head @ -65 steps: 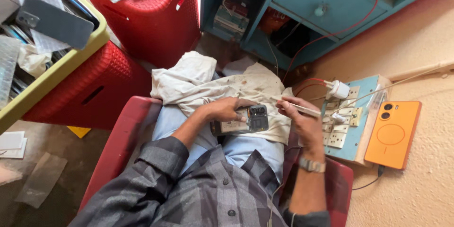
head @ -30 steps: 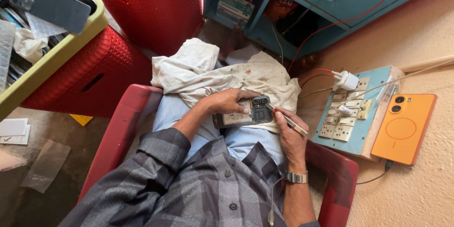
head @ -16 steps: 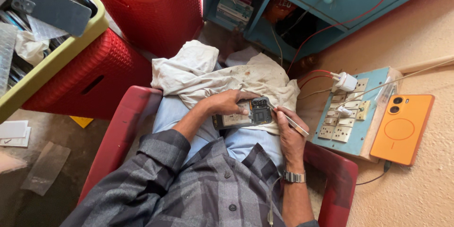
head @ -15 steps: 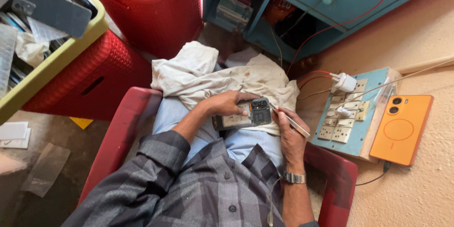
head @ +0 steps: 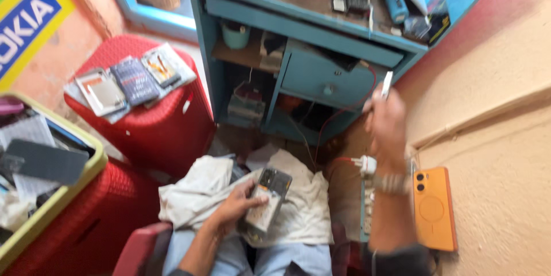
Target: The person cleans the internal components of a mobile phone using a toothbrush and a metal tool while the phone sits on a white cloth on their lap.
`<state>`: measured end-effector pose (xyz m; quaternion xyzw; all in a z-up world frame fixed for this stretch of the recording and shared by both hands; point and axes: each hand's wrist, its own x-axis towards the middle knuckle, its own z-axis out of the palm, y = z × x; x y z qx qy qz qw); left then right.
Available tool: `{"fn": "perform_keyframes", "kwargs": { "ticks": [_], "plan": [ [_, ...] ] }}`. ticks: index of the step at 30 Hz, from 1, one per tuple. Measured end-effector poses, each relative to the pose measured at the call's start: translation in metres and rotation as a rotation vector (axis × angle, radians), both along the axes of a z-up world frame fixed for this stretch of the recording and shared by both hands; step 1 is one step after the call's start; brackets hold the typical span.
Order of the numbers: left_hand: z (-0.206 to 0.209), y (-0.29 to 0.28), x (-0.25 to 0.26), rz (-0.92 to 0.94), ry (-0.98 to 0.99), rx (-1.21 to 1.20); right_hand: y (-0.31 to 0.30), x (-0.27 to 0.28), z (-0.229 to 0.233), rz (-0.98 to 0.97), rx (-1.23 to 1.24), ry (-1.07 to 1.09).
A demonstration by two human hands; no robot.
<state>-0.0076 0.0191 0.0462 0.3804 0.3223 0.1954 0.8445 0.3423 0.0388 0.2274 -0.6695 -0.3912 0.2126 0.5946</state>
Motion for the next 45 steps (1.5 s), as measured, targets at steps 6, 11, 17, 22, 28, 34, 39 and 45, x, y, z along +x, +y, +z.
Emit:
{"fn": "perform_keyframes", "kwargs": {
  "ticks": [6,11,17,22,28,34,39,45],
  "plan": [
    [-0.003,0.005,0.002,-0.041,-0.044,-0.101,0.177,0.135,0.015,-0.239,-0.07,-0.872],
    [0.005,0.01,0.006,-0.041,-0.054,-0.175,0.222,0.165,0.016,-0.203,-0.253,-1.139],
    [0.011,0.013,0.008,0.043,-0.04,-0.291,0.226,0.144,0.012,-0.307,-0.479,-1.369],
    [0.023,0.015,0.0,0.084,-0.192,-0.259,0.211,0.138,0.038,-0.397,-0.22,-1.117],
    [0.04,0.017,0.001,0.114,-0.341,-0.262,0.07,0.003,0.022,-0.043,0.118,-0.158],
    [0.028,0.004,0.004,0.169,-0.301,-0.186,-0.078,-0.123,-0.118,0.145,-0.331,0.133],
    [-0.002,-0.022,0.024,0.081,-0.363,-0.259,-0.155,-0.158,-0.186,0.182,-0.449,0.077],
    [0.033,-0.043,0.053,0.217,-0.225,-0.151,-0.179,-0.18,-0.157,0.249,-0.217,-0.205]
  ]
}}
